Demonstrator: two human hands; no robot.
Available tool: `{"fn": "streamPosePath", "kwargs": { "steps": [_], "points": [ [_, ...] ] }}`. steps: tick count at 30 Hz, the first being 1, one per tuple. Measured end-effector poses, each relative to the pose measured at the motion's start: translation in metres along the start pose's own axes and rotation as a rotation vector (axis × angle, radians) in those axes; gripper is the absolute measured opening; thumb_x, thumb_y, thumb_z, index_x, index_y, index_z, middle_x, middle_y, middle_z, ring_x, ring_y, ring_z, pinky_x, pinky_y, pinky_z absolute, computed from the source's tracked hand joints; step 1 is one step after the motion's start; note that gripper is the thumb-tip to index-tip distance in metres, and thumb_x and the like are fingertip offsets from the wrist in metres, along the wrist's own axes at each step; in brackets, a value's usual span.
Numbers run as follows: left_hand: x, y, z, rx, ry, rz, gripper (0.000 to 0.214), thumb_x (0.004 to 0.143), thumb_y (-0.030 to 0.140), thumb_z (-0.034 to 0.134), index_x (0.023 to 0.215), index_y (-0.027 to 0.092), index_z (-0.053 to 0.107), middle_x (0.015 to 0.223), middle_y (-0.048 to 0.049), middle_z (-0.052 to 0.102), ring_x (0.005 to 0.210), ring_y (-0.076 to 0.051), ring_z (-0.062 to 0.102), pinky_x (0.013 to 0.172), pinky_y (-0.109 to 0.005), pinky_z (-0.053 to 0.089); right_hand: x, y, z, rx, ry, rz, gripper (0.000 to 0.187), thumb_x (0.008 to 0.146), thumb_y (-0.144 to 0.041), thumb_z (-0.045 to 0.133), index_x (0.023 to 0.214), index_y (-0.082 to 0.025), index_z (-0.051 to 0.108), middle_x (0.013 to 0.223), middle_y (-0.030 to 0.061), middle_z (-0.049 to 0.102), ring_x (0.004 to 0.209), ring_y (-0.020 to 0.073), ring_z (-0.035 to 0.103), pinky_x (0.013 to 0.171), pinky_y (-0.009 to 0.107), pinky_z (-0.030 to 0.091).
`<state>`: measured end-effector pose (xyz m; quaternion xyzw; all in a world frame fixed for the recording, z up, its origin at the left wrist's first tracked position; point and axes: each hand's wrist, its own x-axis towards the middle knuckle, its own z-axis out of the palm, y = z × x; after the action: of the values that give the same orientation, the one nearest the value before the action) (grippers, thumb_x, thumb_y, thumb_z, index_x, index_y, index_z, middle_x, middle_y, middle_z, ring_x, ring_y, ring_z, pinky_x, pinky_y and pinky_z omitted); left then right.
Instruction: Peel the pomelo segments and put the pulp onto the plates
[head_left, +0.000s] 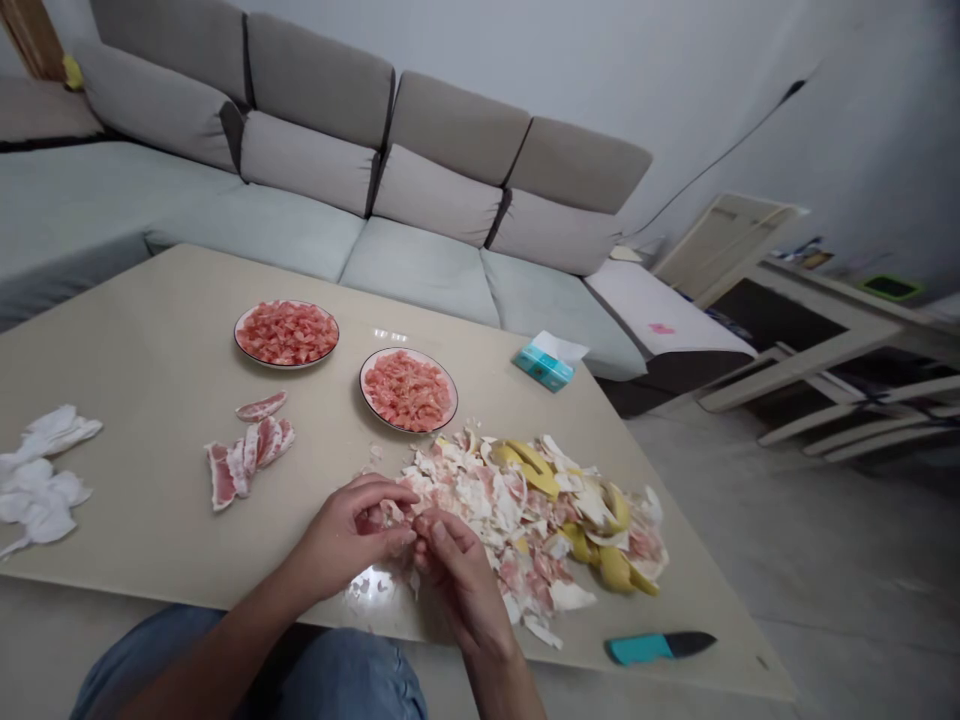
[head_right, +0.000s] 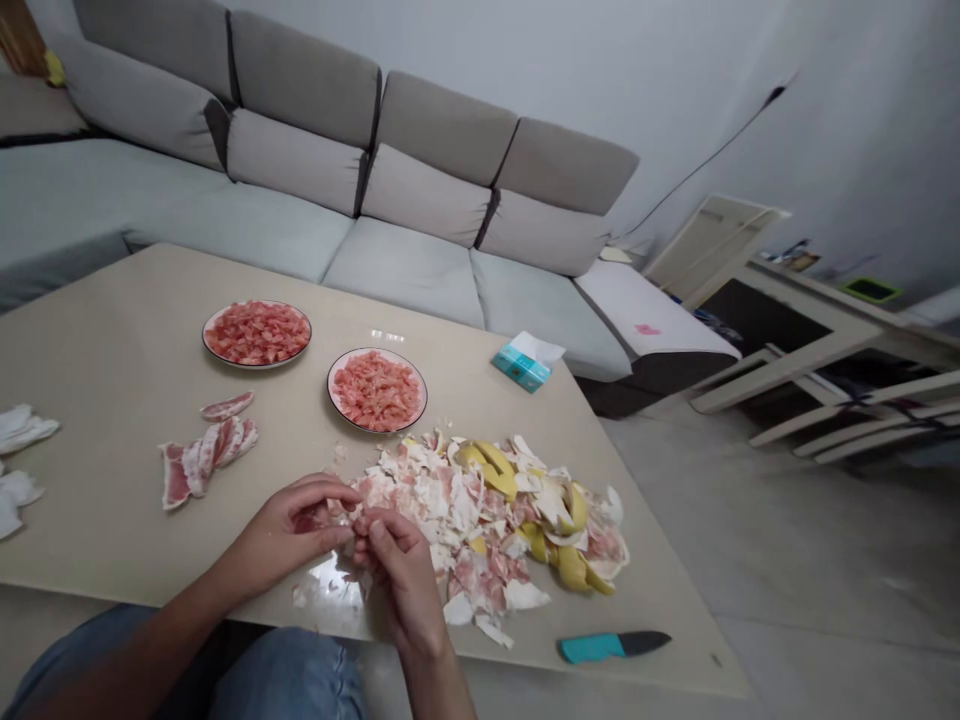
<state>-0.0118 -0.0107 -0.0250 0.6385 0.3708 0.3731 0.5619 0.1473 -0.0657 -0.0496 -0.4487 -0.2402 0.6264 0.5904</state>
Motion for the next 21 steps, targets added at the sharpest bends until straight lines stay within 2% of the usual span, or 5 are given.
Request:
{"fn": "streamPosePath", "kwargs": {
  "steps": [5,8,13,18,21],
  "points": [
    [0.0,0.002,-0.001,-0.002,0.002,0.023,0.022,0.074,0.022,0.071,0.096,0.022,0.073,0.103,-0.0067,0.064,0.094,-0.019,0.06,0.075,-0.025,0.047,0.0,-0.003,0.007,-0.19,-0.044,-0.073,0.026,0.073,-0.04,0.077,0.084,-0.017,0.074,0.071,0.0016,0.067,0.057,0.0103,0.058,0.056,0.022,0.049],
    [0.001,0.001,-0.001,-0.016,0.025,0.021,0.012,0.077,0.022,0.068,0.088,0.019,0.072,0.097,-0.0061,0.065,0.086,-0.017,0.059,0.075,-0.025,0.046,0.0,-0.009,0.009,-0.333,0.038,-0.149,0.027,0.072,-0.037,0.078,0.09,-0.018,0.073,0.079,0.0042,0.071,0.068,0.0146,0.063,0.064,0.024,0.051],
    [0.001,-0.002,0.0,-0.042,0.051,-0.082,0.017,0.074,0.025,0.07,0.089,0.017,0.069,0.08,-0.001,0.063,0.062,-0.011,0.049,0.059,-0.021,0.041,-0.002,-0.014,0.013,-0.485,0.117,-0.256,0.026,0.073,-0.035,0.076,0.094,-0.019,0.072,0.089,0.0072,0.073,0.081,0.021,0.067,0.074,0.031,0.054],
    [0.001,0.001,-0.003,-0.047,0.015,-0.106,0.02,0.074,0.03,0.07,0.089,0.017,0.072,0.087,-0.0052,0.068,0.078,-0.017,0.06,0.068,-0.025,0.046,-0.003,-0.02,0.015,-0.761,0.044,-0.471,0.013,0.08,-0.027,0.069,0.091,-0.022,0.074,0.094,0.0072,0.072,0.089,0.0221,0.066,0.08,0.033,0.053],
    [0.002,0.005,-0.006,0.004,-0.003,-0.083,0.014,0.074,0.025,0.068,0.086,0.019,0.074,0.093,-0.0066,0.071,0.089,-0.021,0.064,0.075,-0.027,0.047,-0.002,-0.019,0.013,-0.76,0.046,-0.449,0.016,0.079,-0.028,0.07,0.094,-0.022,0.074,0.095,0.0074,0.072,0.087,0.0224,0.067,0.079,0.034,0.054]
  ]
}}
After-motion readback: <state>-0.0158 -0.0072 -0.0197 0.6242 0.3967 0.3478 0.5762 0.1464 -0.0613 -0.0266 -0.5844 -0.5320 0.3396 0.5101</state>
